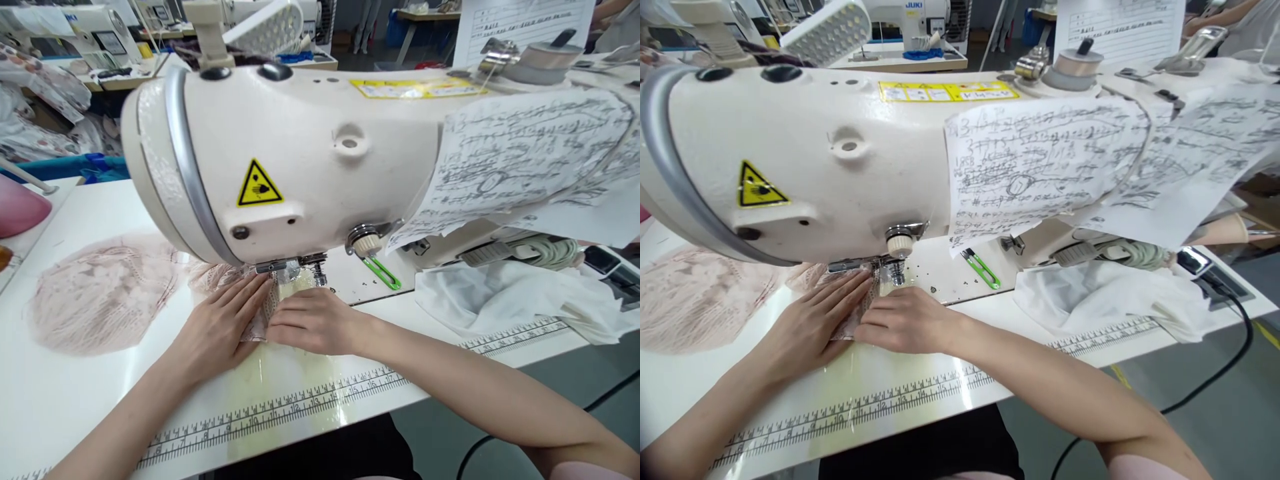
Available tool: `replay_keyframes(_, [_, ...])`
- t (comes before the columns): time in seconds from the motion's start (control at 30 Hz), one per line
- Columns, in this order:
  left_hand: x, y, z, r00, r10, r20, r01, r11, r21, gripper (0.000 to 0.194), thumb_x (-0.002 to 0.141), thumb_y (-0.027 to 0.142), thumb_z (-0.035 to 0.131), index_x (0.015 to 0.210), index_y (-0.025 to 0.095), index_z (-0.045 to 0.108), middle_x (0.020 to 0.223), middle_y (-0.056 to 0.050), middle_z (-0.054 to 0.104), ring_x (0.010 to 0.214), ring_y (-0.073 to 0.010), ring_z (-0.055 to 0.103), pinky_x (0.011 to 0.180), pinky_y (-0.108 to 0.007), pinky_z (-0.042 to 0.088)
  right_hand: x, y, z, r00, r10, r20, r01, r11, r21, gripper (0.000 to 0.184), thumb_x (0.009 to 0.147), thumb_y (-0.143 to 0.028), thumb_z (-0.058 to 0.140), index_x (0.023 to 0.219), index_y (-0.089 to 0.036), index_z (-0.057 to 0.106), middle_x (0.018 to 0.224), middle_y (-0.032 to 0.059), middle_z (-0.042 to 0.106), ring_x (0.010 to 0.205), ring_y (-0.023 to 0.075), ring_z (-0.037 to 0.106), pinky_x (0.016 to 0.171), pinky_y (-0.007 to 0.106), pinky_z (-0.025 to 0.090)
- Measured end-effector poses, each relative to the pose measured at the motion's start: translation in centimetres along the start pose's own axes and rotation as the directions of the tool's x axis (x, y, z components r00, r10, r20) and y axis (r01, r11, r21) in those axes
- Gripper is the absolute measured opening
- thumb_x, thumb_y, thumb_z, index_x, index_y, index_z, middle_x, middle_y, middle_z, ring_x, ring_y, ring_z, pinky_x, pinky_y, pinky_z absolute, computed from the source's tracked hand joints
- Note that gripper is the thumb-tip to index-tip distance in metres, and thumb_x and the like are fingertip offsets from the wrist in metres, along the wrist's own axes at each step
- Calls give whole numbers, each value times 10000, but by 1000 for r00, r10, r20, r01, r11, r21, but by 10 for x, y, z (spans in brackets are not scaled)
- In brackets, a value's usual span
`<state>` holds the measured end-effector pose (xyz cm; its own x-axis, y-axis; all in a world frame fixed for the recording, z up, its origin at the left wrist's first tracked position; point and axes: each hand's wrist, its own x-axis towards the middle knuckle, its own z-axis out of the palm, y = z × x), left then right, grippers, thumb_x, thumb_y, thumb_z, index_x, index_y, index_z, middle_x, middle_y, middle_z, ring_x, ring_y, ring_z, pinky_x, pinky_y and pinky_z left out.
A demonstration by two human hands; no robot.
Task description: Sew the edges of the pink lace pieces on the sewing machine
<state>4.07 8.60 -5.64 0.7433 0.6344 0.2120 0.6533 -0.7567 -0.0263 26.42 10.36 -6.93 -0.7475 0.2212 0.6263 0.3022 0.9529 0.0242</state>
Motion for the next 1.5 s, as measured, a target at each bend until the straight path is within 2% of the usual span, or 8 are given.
replay_keyframes(0.2, [0, -4, -2, 1000, 3, 2, -3, 1000, 22, 660, 909, 446, 471, 1486, 171, 307, 1466, -102, 443, 1327, -295, 455, 1071, -462, 429, 1, -2, 4, 999, -29, 40, 30, 999, -36, 211, 967, -193, 470, 875, -212, 659, 774, -73, 700, 716, 66, 605, 576, 205, 447])
replay_keyframes(0.37, [2, -4, -4, 1000, 0, 7, -1, 999, 40, 622, 909, 421, 457, 1466, 163, 353, 1454, -103, 456, 1302, -308, 483, 1064, -491, 426, 0, -2, 7, 999, -31, -40, 30, 999, -16, 211, 958, -195, 484, 849, -194, 665, 740, -62, 688, 708, 72, 602, 588, 205, 458])
replay_keyframes(0.53, [2, -5, -3, 1000, -16, 8, 16, 1000, 21, 622, 894, 403, 463, 1467, 184, 358, 1443, -96, 472, 1293, -316, 490, 1090, -517, 389, 0, -2, 8, 1000, -29, -7, 29, 999, -24, 223, 963, -189, 467, 854, -197, 662, 728, -53, 675, 714, 75, 598, 582, 206, 459])
replay_keyframes(0.73, [6, -3, -4, 1000, -2, -8, 3, 998, 61, 621, 899, 390, 457, 1467, 161, 355, 1414, -103, 508, 1277, -299, 509, 1068, -477, 423, 0, 0, 5, 998, -34, -52, 32, 999, -40, 207, 953, -171, 486, 838, -192, 656, 715, -56, 672, 700, 77, 590, 590, 207, 472])
replay_keyframes(0.97, [8, 2, -4, 999, -35, -37, 37, 997, 63, 602, 890, 409, 472, 1436, 163, 416, 1370, -108, 554, 1249, -317, 529, 1037, -493, 449, -2, 4, 2, 998, -22, 52, 25, 998, -60, 208, 964, -151, 455, 868, -193, 634, 733, -57, 671, 711, 78, 577, 623, 212, 468])
replay_keyframes(1.13, [10, 4, -5, 999, -18, -44, 22, 996, 91, 585, 866, 396, 499, 1389, 136, 481, 1338, -138, 577, 1229, -331, 544, 1020, -507, 458, -4, 6, 0, 998, 19, 57, -15, 997, -74, 226, 967, -131, 435, 895, -205, 637, 741, -69, 671, 717, 74, 568, 573, 202, 423])
replay_keyframes(1.3, [11, 4, -5, 999, -8, -37, 14, 989, 148, 534, 858, 370, 484, 1323, 115, 550, 1312, -164, 592, 1202, -340, 565, 978, -511, 488, -5, 8, -2, 998, 51, 36, -46, 992, -121, 259, 937, -74, 434, 867, -210, 643, 733, -82, 666, 702, 72, 550, 464, 223, 292])
replay_keyframes(1.5, [11, 5, -4, 999, -18, -37, 24, 986, 167, 517, 874, 367, 466, 1323, 124, 551, 1309, -168, 593, 1197, -340, 567, 964, -511, 490, -2, 8, -8, 996, 85, 11, -83, 985, -152, 298, 948, -74, 404, 836, -212, 643, 739, -79, 672, 724, 79, 533, 496, 248, 251])
